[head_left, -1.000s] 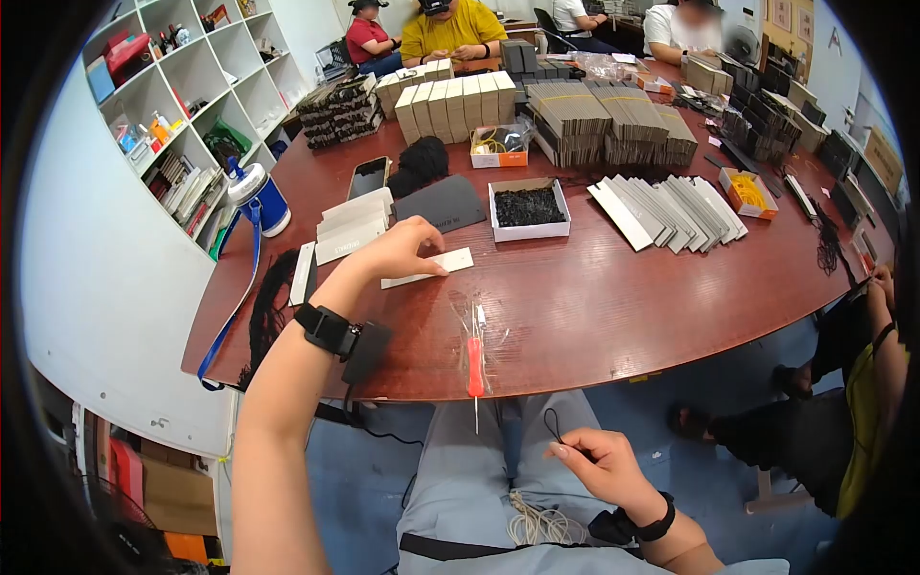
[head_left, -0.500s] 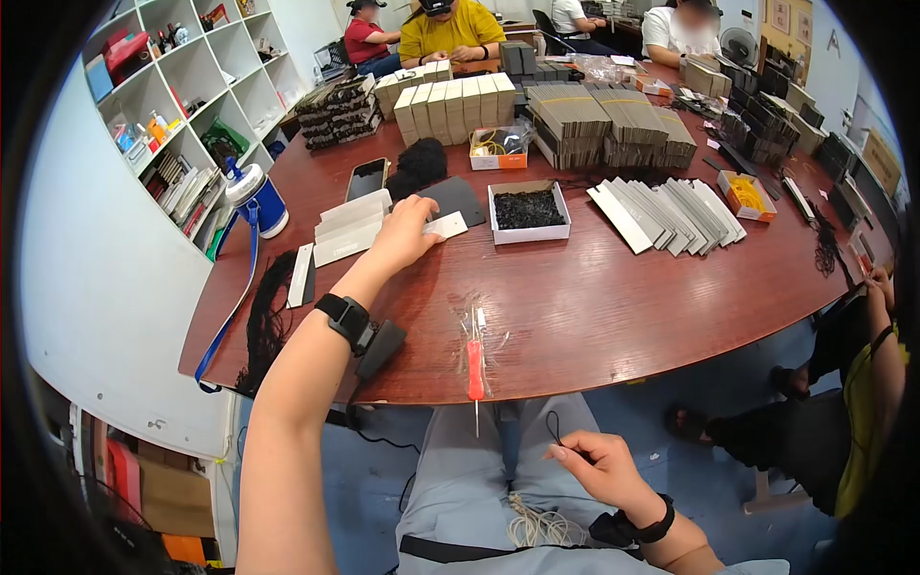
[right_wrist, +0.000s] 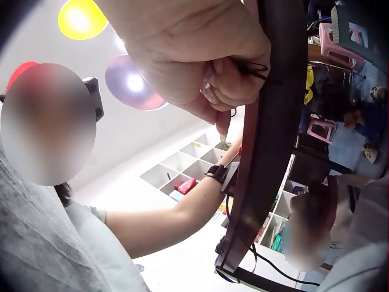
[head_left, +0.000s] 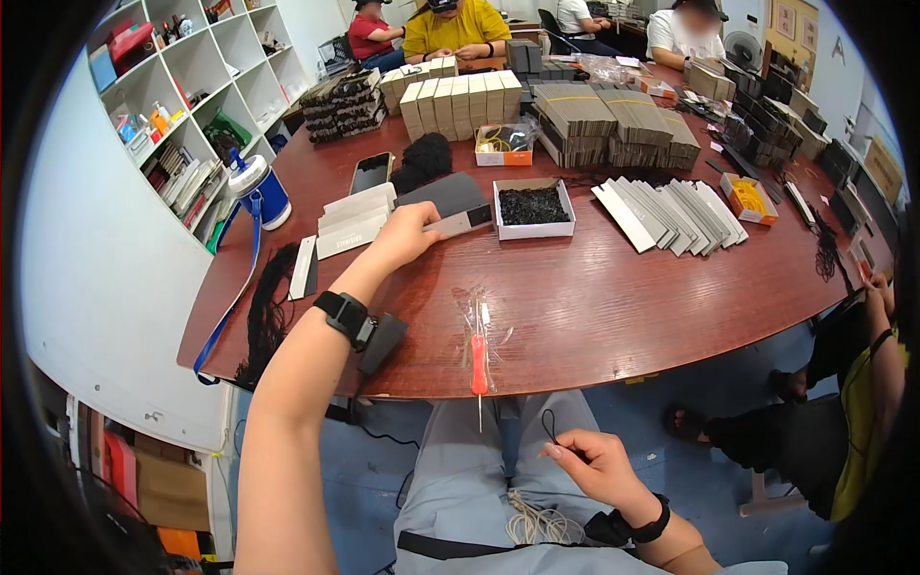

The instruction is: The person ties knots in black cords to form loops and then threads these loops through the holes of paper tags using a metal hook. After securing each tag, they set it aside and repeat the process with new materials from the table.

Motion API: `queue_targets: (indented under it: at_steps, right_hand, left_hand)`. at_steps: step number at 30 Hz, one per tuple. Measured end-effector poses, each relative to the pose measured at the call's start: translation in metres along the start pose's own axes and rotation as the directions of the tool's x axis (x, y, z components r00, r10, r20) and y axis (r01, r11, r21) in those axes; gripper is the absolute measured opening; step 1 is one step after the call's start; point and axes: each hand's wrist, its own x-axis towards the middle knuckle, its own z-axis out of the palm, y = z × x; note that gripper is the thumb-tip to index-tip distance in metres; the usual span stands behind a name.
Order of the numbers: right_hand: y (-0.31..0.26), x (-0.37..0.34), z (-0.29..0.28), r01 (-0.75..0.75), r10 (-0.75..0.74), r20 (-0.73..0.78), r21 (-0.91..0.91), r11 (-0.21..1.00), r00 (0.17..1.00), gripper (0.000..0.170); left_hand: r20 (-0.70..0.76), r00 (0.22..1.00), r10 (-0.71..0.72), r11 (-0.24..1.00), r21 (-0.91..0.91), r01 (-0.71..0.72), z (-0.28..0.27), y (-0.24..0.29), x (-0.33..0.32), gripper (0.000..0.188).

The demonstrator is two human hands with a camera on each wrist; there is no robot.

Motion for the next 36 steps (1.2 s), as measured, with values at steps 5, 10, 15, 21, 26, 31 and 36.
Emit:
queue_targets:
  at_steps: [5, 10, 15, 21, 26, 31, 36]
  right_hand:
    - [0.001, 0.001, -0.003, -0.01, 0.01, -0.039, 0.007, 1.0, 0.999, 0.012]
    - [-0.014, 0.023, 0.007, 0.138, -0.093, -0.2, 0.226, 0.964, 0.975, 0.01]
    - [-0.053, 0.049, 0.017, 0.279, -0.252, -0.224, 0.099, 0.955, 0.941, 0.017]
    - [-0.044, 0.055, 0.031, 0.351, -0.289, -0.251, 0.251, 0.902, 0.924, 0.029]
    - [-0.046, 0.055, 0.037, 0.388, -0.33, -0.356, 0.102, 0.916, 0.874, 0.041]
    - [-0.041, 0.055, 0.036, 0.35, -0.309, -0.305, 0.088, 0.933, 0.901, 0.038]
    - [-0.043, 0.049, 0.036, 0.304, -0.257, -0.193, 0.275, 0.912, 0.947, 0.033]
  left_hand:
    - [0.166, 0.984, -0.066, 0.628, -0.76, 0.17, -0.027, 0.035, -0.038, 0.023]
    - [0.212, 0.969, -0.127, 0.289, -0.926, 0.241, -0.033, 0.118, -0.116, 0.026]
    - [0.195, 0.972, -0.128, 0.215, -0.952, 0.219, -0.001, 0.172, -0.168, 0.025]
    - [0.126, 0.971, -0.202, 0.277, -0.944, 0.18, 0.018, 0.183, -0.186, 0.025]
    - [-0.348, 0.937, -0.04, 0.918, -0.383, -0.103, 0.03, 0.175, -0.186, 0.022]
    - [-0.44, 0.897, 0.042, 0.959, -0.235, -0.16, 0.036, 0.174, -0.191, 0.028]
    - [-0.226, 0.972, -0.07, 0.768, -0.633, -0.092, 0.029, 0.17, -0.2, 0.033]
